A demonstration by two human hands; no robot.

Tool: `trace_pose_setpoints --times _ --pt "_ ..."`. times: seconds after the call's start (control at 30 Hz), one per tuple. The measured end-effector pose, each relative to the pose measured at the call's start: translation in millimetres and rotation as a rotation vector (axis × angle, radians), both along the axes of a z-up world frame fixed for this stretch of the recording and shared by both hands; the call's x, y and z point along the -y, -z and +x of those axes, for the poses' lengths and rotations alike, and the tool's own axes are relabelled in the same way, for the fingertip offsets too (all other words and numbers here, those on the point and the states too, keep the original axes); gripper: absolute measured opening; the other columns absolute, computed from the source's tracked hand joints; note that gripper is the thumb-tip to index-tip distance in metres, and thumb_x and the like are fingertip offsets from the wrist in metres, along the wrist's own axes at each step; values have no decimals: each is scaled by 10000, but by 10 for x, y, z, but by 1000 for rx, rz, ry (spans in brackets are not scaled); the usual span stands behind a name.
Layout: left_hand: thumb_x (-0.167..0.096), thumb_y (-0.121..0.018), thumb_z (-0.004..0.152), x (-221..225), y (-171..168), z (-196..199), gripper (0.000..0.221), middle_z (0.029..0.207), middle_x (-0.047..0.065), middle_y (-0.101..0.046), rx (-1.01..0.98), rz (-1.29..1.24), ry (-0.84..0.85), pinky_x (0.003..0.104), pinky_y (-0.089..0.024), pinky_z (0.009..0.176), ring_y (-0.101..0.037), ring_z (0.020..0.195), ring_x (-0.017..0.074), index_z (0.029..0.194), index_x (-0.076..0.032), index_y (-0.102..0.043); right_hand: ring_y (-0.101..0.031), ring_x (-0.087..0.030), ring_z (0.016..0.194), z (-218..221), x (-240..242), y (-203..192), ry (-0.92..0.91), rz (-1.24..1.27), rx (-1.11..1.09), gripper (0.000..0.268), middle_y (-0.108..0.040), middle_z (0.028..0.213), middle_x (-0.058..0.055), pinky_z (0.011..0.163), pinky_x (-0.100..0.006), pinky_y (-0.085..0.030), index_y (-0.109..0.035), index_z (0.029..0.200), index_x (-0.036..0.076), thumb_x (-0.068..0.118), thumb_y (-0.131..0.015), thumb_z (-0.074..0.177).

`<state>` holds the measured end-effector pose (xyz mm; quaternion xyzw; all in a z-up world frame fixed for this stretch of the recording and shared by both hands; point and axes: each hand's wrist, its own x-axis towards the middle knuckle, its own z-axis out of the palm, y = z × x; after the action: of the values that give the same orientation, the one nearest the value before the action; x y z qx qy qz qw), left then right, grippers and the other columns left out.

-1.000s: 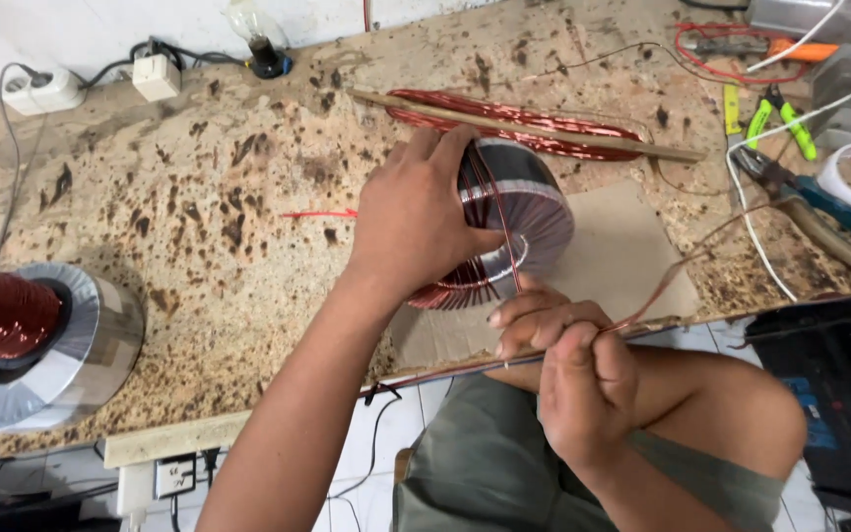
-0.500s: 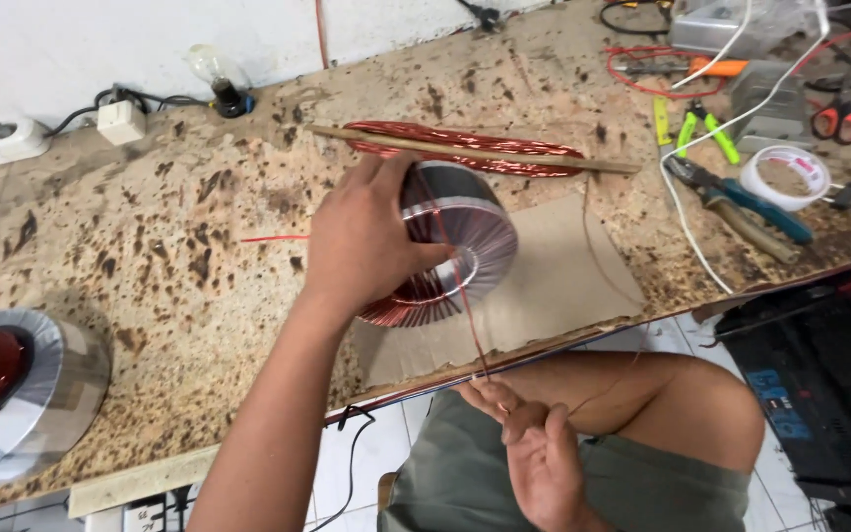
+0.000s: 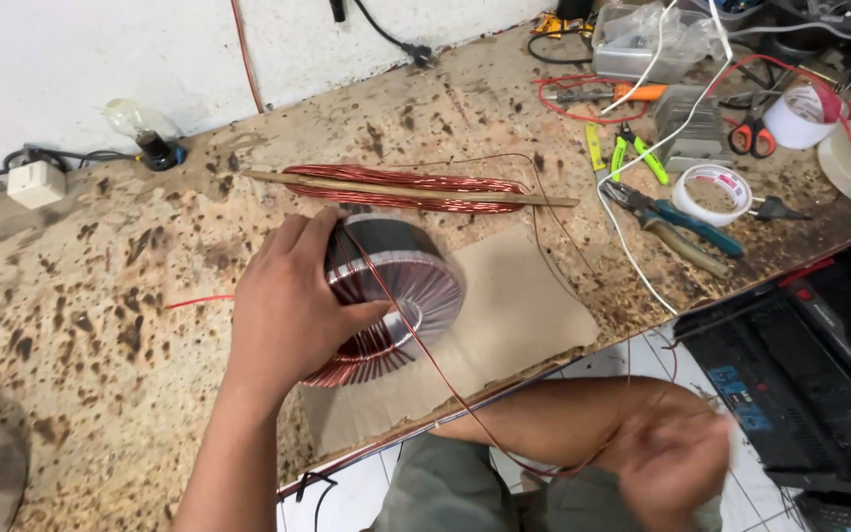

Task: Manually winding copper wire around a toroidal transformer core to create a coil using a wooden shuttle.

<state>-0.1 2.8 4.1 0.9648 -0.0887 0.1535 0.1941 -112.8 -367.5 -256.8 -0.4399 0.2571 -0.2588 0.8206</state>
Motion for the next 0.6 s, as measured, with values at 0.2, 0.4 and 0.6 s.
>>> trace_pose_setpoints --times 0.2,0.4,0.6 --pt "-528 -990 561 14 -3 -9 1048 1175 129 -633 -18 49 -18 512 -534 809 -636 1027 368 1406 -77 -563 -552 -149 634 1427 95 -1593 -143 -666 136 65 -569 749 -50 607 -279 -469 -580 1051 87 108 -539 1097" --pt "-540 -975 586 30 -23 11 1008 1136 97 -644 -54 48 -38 487 -550 786 -638 1006 327 1401 -110 -566 -195 -351 1523 2846 -792 -1941 -946 -1862 -231 1056 -226 1672 -160 1220 -528 -179 -223 1626 136 527 -782 819" --pt "-453 -989 529 35 -12 5 951 1119 115 -643 8 -15 -29 492 -511 815 -631 1001 367 1327 -114 -600 -624 -311 1181 3518 -862 -1264 -1062 -2077 -118 732 -693 1221 -56 882 -473 -499 -671 1225 244 693 -800 660"
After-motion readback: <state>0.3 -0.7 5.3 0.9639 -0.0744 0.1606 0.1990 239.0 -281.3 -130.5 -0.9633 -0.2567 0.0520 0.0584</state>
